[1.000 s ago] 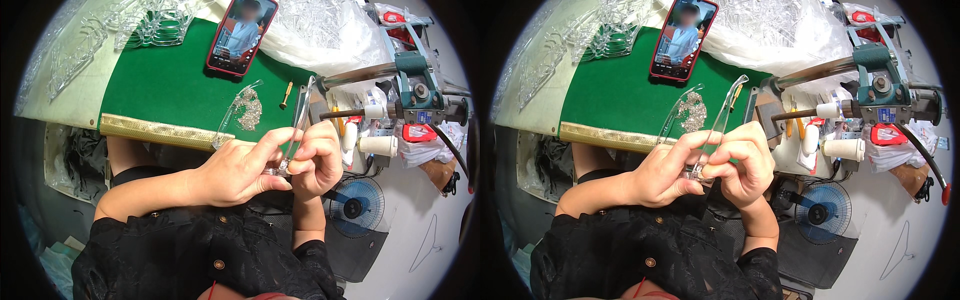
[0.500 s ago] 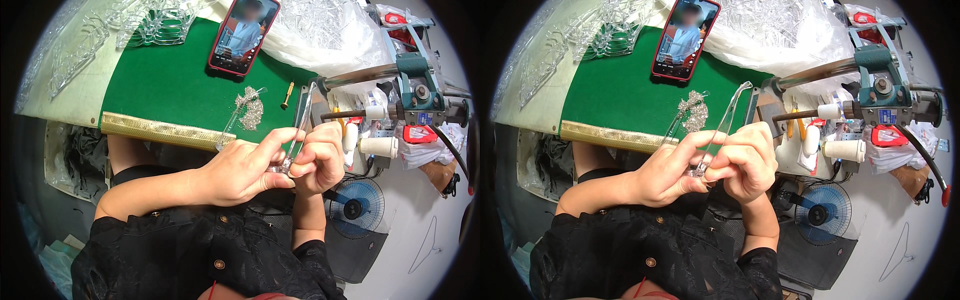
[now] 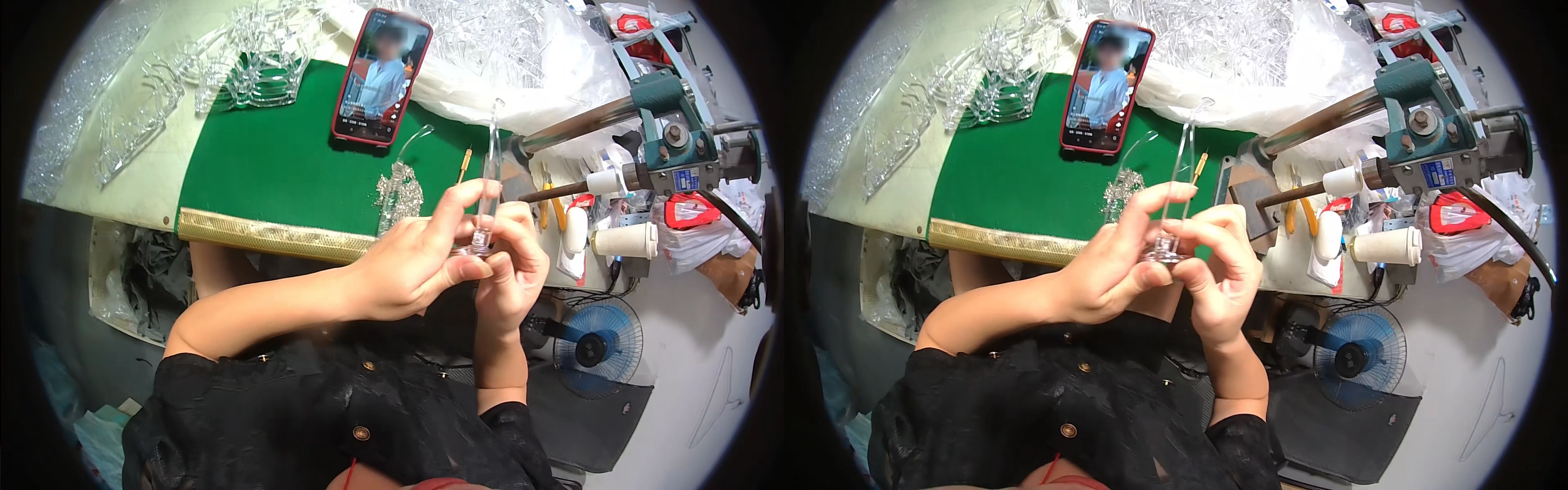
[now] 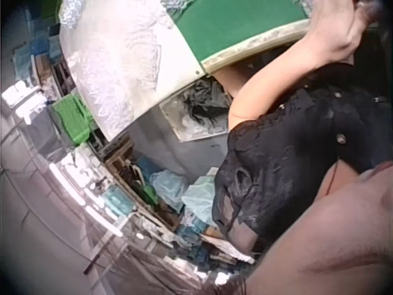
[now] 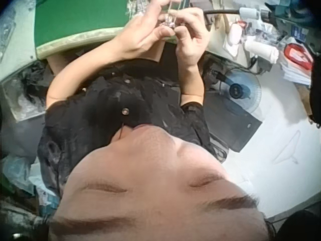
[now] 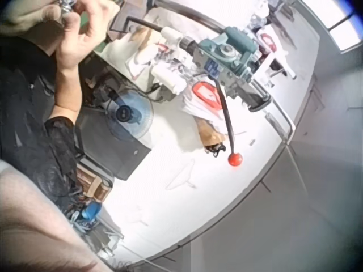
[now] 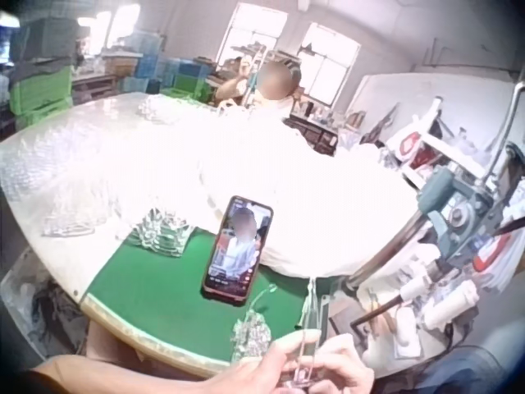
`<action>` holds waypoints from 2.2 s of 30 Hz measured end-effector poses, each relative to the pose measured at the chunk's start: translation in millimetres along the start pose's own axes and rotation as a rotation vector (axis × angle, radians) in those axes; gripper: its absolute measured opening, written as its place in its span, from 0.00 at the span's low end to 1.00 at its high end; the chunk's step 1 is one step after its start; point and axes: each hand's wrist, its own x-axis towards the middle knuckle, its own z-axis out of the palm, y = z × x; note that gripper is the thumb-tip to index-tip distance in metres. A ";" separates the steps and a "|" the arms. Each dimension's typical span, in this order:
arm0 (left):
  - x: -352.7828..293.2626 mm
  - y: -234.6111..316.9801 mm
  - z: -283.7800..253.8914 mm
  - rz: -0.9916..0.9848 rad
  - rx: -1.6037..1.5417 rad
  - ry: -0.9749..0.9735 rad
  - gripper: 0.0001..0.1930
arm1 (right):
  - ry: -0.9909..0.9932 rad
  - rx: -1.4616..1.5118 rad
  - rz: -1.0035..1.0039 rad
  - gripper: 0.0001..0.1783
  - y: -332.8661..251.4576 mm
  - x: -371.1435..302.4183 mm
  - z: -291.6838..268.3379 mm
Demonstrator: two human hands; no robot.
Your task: The person repeatedly picks up clear eyeglass frames and small metal screws from a green work mat, inserts the screws into the hinge area of each frame, and places the frames back on the mat. A smartphone playing a video is visible on the table throughout.
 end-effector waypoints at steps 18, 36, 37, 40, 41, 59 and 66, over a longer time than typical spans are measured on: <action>100.0 -32.4 58.4 0.318 0.889 -0.066 0.10 | 0.268 0.090 0.075 0.10 16.7 27.1 -126.7; 148.3 -47.1 94.6 0.348 0.861 0.007 0.12 | 0.459 -0.034 -0.017 0.05 36.5 54.5 -169.2; 148.8 -48.0 94.4 0.347 0.857 0.016 0.12 | 0.494 -0.173 -0.071 0.06 34.0 58.8 -175.5; 143.6 -49.6 89.5 0.318 0.870 0.045 0.13 | 0.593 0.022 -0.494 0.25 -23.6 89.4 -206.2; 146.3 -49.6 94.0 0.315 0.854 0.033 0.13 | 0.480 0.100 -0.517 0.26 -61.8 98.0 -210.2; 76.3 -30.9 37.3 0.325 0.663 0.013 0.12 | 0.677 -0.244 -0.603 0.25 -58.2 82.0 -170.4; -163.7 39.8 -148.9 -0.001 0.102 0.505 0.15 | 0.516 -0.173 -0.037 0.16 77.1 -32.9 -75.7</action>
